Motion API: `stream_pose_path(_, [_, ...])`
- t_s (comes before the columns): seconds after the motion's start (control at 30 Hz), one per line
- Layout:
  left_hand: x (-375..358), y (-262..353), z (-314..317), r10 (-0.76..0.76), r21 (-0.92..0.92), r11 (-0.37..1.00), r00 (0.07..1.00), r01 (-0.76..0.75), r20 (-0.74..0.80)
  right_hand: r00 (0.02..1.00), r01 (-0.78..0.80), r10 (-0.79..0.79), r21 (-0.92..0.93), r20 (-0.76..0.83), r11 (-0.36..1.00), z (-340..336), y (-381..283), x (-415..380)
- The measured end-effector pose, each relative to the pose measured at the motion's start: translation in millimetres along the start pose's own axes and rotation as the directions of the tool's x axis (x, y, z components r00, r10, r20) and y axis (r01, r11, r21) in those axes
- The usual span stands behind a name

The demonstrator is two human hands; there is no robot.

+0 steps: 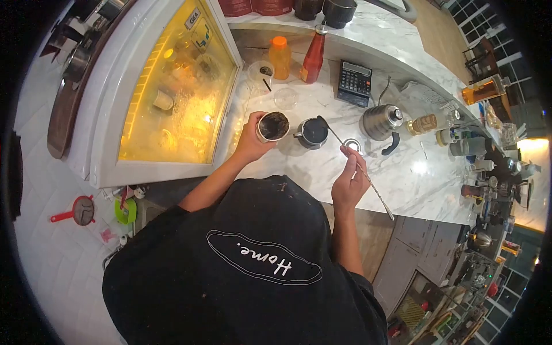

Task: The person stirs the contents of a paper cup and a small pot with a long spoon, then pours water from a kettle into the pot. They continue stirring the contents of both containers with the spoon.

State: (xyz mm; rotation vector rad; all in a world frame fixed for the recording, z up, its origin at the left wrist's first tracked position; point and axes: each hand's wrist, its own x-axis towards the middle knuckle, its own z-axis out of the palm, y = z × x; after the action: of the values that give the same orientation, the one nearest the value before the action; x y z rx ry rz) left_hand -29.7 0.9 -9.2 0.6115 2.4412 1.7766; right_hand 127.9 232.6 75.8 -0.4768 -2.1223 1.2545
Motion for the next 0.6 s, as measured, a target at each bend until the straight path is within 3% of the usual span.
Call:
stream_pose_path(0.03, [3,7,1,0.079,0.034,0.996,0.997,-0.079,-0.019,1.000,-0.003,0.003,-0.008,-0.014,1.000,0,-6,0])
stream_pose_path(0.13, [10,20,6,0.079,-0.065,0.995,0.997,-0.080,-0.010,0.998,-0.025,0.029,0.060,-0.063,0.998,0,-14,1])
stream_pose_path(0.33, [11,31,19,0.104,-0.178,0.978,0.994,-0.108,-0.031,0.987,0.104,-0.090,0.098,-0.135,0.990,-23,-31,9])
stream_pose_path(0.5, [8,32,21,0.068,-0.203,0.977,0.998,-0.070,-0.015,0.980,0.199,-0.183,0.309,-0.080,0.930,-14,-56,13])
stream_pose_path(0.6, [8,43,18,0.094,-0.184,0.978,0.995,-0.096,-0.020,0.960,0.250,-0.275,0.275,0.056,0.928,-3,-57,14])
